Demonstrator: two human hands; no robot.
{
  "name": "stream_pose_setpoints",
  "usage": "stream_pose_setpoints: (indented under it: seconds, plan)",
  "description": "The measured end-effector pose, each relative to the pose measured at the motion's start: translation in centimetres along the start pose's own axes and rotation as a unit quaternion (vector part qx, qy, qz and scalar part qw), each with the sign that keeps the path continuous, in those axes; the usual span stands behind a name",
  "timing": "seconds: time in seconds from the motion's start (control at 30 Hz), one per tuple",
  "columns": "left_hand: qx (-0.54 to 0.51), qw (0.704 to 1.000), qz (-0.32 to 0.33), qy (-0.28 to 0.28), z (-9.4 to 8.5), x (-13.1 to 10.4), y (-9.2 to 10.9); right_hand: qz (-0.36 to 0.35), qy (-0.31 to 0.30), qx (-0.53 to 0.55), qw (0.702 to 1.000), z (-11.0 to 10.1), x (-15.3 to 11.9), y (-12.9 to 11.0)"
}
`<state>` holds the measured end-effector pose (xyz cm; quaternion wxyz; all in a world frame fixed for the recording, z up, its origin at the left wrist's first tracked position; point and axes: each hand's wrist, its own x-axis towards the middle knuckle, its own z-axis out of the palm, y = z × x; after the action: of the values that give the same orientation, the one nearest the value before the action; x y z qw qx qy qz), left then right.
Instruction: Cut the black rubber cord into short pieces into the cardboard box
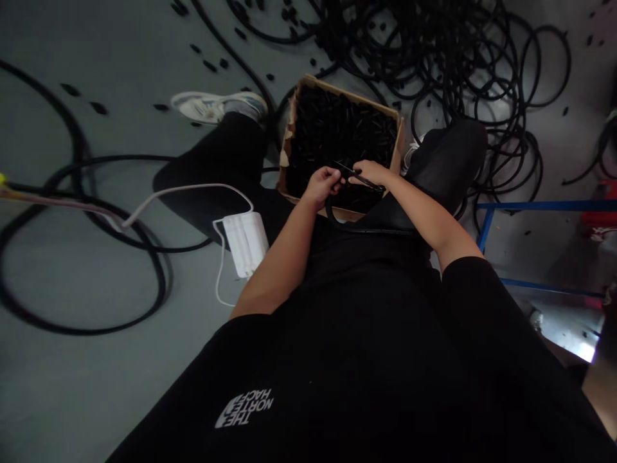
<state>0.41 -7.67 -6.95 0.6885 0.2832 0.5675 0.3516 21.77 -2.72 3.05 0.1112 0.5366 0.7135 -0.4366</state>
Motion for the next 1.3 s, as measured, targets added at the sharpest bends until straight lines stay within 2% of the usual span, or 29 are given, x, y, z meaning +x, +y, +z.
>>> stream_pose_setpoints:
  seconds: [0.1, 0.2, 0.3, 0.4, 0.5, 0.6, 0.73, 0.87, 1.07, 1.3]
  plan:
    - [0.02, 1.0, -0.01, 0.018, 0.3, 0.0, 0.1, 0.02, 0.019, -0.027, 0.999, 0.2, 0.3, 0.0]
    - [0.045, 0.999, -0.009, 0.025, 0.2, -0.3, 0.3, 0.013, 0.005, -0.02, 1.0, 0.4, 0.5, 0.2]
    - [0.058, 0.998, 0.009, -0.001, -0.2, -0.4, 0.3, -0.014, -0.014, -0.003, 1.0, 0.5, 0.5, 0.4]
    - [0.06, 0.997, 0.03, -0.036, -0.6, -0.2, 0.0, -0.029, -0.006, -0.013, 0.999, 0.4, 0.5, 0.6]
    - [0.06, 0.997, 0.04, -0.028, -0.9, 0.2, -0.4, -0.021, 0.022, -0.046, 0.998, 0.5, 0.5, 0.7]
    - [0.062, 0.998, 0.021, -0.024, -1.2, 0.3, -0.5, -0.009, 0.034, -0.078, 0.996, 0.6, 0.3, 0.8]
    - [0.073, 0.994, 0.0, -0.08, -1.6, 0.0, -0.4, -0.041, 0.014, -0.103, 0.994, 0.8, 0.3, 0.8]
    - [0.061, 0.991, -0.007, -0.115, -1.8, -0.3, -0.2, -0.054, 0.025, -0.109, 0.992, 0.8, 0.3, 0.6]
    - [-0.02, 0.997, -0.041, -0.057, -1.7, -0.1, 0.4, -0.031, 0.048, -0.098, 0.994, 0.7, 0.2, 0.4]
    - [-0.15, 0.987, -0.062, -0.003, -2.0, 0.3, 0.7, 0.023, 0.02, -0.003, 1.0, 0.8, 0.8, 0.9]
